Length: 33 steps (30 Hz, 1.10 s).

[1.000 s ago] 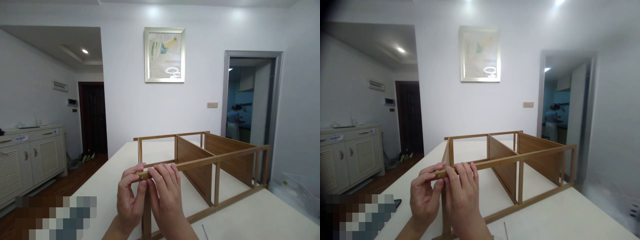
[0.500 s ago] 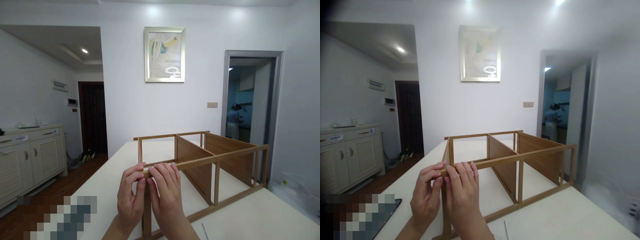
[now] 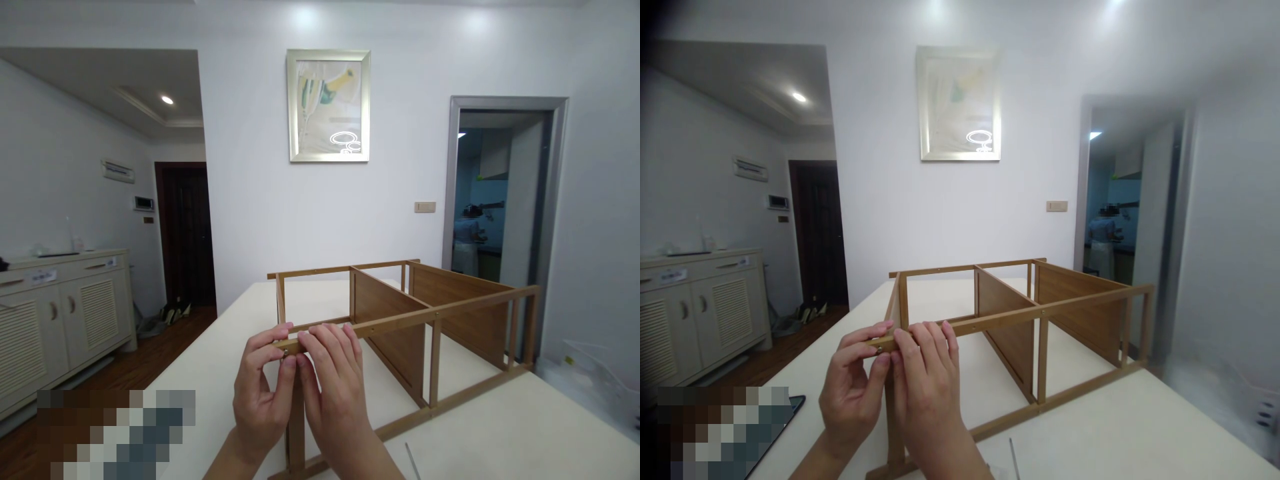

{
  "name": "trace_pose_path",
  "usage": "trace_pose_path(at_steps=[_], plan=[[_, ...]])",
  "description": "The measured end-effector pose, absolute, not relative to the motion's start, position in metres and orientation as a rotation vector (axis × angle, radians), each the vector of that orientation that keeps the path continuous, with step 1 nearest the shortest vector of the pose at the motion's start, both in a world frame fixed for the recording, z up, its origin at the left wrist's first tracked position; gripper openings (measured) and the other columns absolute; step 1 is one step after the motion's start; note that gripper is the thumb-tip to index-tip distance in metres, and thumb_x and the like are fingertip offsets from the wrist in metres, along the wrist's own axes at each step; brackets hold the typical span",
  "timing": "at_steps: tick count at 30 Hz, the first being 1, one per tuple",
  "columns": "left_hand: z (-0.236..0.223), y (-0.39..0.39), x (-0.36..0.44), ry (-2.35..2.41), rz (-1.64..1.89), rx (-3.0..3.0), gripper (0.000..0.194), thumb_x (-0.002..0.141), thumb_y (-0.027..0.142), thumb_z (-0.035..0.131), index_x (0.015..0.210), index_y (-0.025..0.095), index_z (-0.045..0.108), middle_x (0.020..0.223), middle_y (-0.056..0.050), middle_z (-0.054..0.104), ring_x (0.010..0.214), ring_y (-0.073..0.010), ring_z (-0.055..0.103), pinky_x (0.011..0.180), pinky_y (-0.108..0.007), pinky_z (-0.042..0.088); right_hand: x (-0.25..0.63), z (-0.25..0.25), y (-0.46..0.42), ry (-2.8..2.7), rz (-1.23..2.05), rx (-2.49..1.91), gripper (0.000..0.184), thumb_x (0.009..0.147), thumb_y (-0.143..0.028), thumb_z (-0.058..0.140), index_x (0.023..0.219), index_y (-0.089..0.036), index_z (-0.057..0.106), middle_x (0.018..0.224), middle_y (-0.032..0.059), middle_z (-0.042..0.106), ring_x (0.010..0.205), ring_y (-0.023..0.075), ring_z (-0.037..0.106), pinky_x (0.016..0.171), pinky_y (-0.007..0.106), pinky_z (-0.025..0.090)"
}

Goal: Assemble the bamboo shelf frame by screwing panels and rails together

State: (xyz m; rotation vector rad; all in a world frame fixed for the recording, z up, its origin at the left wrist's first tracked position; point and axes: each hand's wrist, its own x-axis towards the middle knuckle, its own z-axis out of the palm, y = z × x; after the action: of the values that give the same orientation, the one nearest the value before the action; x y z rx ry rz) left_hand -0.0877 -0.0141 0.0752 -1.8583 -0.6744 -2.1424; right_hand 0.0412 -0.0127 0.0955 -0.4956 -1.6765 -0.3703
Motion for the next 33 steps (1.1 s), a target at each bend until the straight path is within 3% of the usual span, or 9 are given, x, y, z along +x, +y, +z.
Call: trace_pose_path(at_steps=[18,21,25,33], plan=[[0.0787,-0.0232,-0.0891,-0.823,-1.882,-1.809,0.030,0.089,0.001,0.047,0.106,0.019,0.063,0.118,-0.008,0.061,0.116,-0.0212,0.060,0.099,-0.041,0.051,0.0413,0.0970,-0.0151,-1.686,-0.337,-0.493,0.028,0.093,-0.009,0.047,0.117,-0.019,0.059,0.112,0.0058,0.067,0.112,0.0195,0.057,0.110,0.042,0.029],[0.0762,-0.0220,-0.0902,-0.810,-1.900,-1.836,0.033,0.091,0.003,0.045,0.112,0.019,0.064,0.121,-0.010,0.060,0.118,-0.0232,0.059,0.100,-0.043,0.050,0.0418,0.0968,-0.0153,-1.692,-0.349,-0.495,0.029,0.093,-0.009,0.046,0.117,-0.019,0.059,0.113,0.0060,0.066,0.113,0.0195,0.057,0.111,0.042,0.029],[0.0721,-0.0160,-0.0884,-0.644,-2.129,-1.884,0.040,0.088,0.004,0.051,0.125,0.022,0.050,0.122,-0.012,0.059,0.118,-0.0265,0.059,0.097,-0.051,0.051,0.0420,0.0957,-0.0150,-1.691,-0.368,-0.499,0.030,0.093,-0.010,0.046,0.118,-0.020,0.058,0.114,0.0068,0.066,0.115,0.0201,0.057,0.111,0.043,0.030],[0.0756,-0.0175,-0.0856,-0.775,-2.066,-1.806,0.024,0.084,0.000,0.057,0.100,0.018,0.057,0.114,-0.010,0.061,0.114,-0.0242,0.062,0.096,-0.046,0.052,0.0417,0.0957,-0.0143,-1.684,-0.362,-0.499,0.029,0.092,-0.010,0.047,0.118,-0.019,0.058,0.113,0.0067,0.066,0.114,0.0199,0.057,0.111,0.043,0.029]])
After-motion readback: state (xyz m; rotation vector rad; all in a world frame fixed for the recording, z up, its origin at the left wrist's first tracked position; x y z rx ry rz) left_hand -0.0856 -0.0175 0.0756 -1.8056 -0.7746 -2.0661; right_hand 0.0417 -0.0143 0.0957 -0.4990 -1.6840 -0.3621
